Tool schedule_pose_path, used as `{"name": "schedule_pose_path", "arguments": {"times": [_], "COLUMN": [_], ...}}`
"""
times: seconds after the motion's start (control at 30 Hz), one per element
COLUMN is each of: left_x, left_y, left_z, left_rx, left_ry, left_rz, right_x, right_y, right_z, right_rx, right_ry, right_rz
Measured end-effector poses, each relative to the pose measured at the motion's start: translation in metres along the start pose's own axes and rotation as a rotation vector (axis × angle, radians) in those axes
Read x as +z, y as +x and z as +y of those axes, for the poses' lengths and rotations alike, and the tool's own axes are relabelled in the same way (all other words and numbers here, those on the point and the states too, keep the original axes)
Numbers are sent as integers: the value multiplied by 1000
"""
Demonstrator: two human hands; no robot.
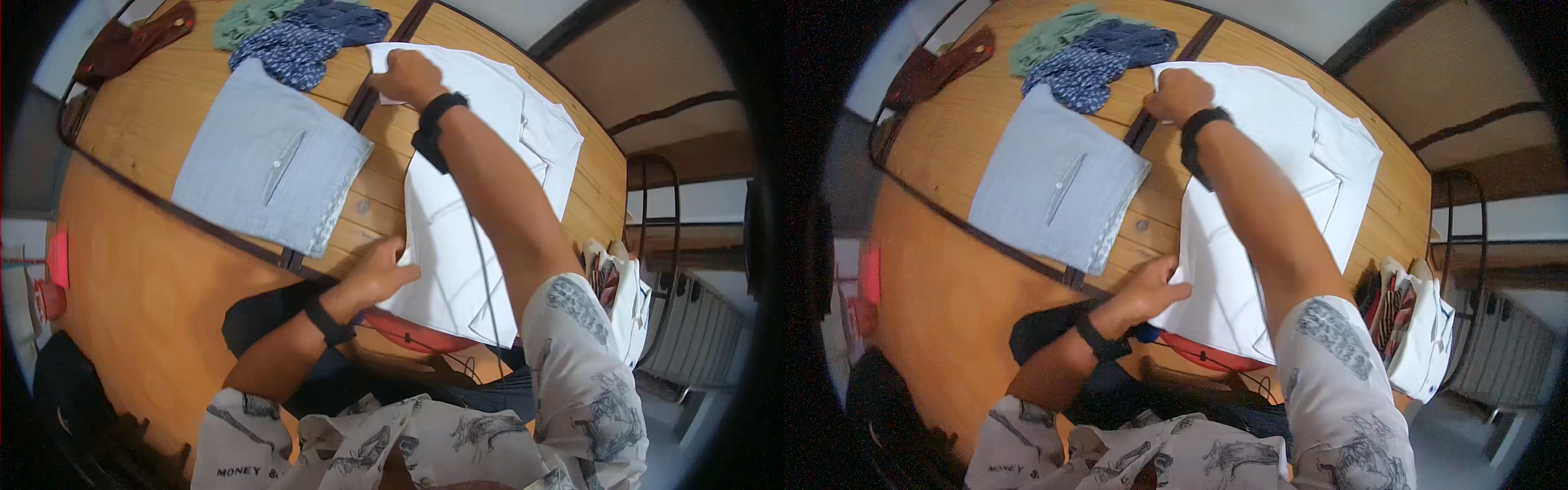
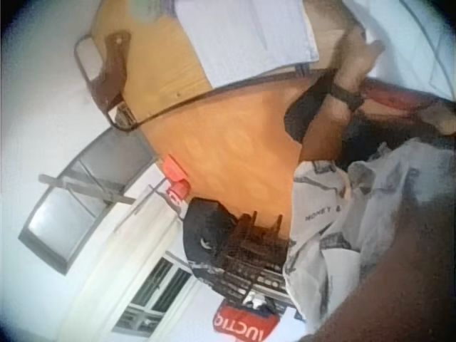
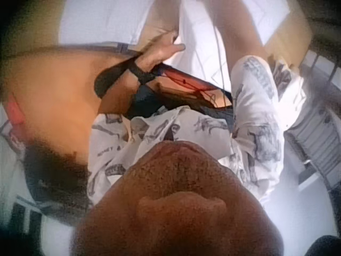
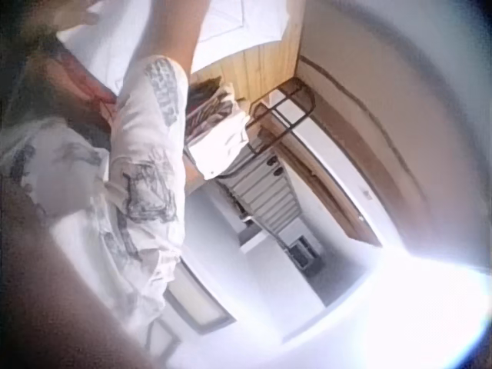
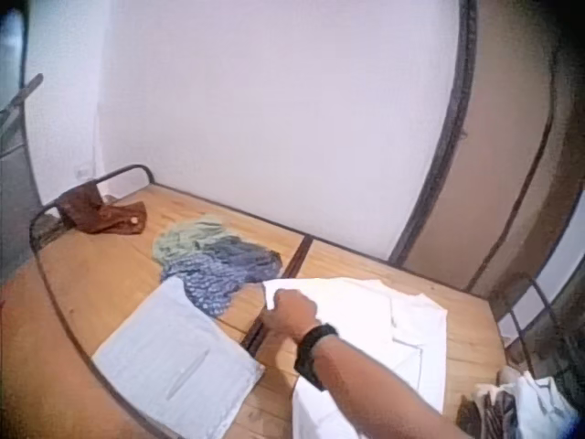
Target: Folding a white t-shirt and grey shorts on a wooden table.
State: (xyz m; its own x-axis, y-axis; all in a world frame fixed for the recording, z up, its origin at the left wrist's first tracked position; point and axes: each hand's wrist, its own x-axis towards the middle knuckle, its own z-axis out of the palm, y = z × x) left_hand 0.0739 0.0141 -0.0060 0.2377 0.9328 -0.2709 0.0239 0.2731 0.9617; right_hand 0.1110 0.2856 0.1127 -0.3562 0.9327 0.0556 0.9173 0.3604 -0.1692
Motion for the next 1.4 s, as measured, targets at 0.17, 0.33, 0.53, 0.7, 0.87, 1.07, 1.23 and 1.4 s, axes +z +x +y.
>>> {"name": "schedule_pose_path", "arguments": {"times": [0.17, 0.33, 0.53, 0.7, 0.87, 1.07, 1.23, 1.4], "left_x": [8, 9, 8, 11, 6, 11, 33, 51], "left_y": [-22, -46, -51, -51, -40, -39, -34, -25], "left_z": [37, 66, 80, 70, 87, 95, 100, 70], "left_rx": [-59, -170, -225, -183, -185, -22, 27, 203], "left_ry": [89, 95, 204, 112, 280, 501, 590, 678], "left_rz": [-100, -189, -271, -236, -257, -86, -201, -212], "right_x": [36, 57, 61, 35, -13, -47, -39, 7], "right_y": [21, 33, 42, 46, 55, 25, -23, -57], "right_z": [1, 0, 6, 32, 83, 168, 249, 295], "right_rx": [61, 2, -33, 104, 188, 322, 545, 914], "right_ry": [15, -23, -144, 333, 536, 1363, 1389, 1222], "right_rz": [81, 167, 254, 475, 549, 519, 473, 398]}}
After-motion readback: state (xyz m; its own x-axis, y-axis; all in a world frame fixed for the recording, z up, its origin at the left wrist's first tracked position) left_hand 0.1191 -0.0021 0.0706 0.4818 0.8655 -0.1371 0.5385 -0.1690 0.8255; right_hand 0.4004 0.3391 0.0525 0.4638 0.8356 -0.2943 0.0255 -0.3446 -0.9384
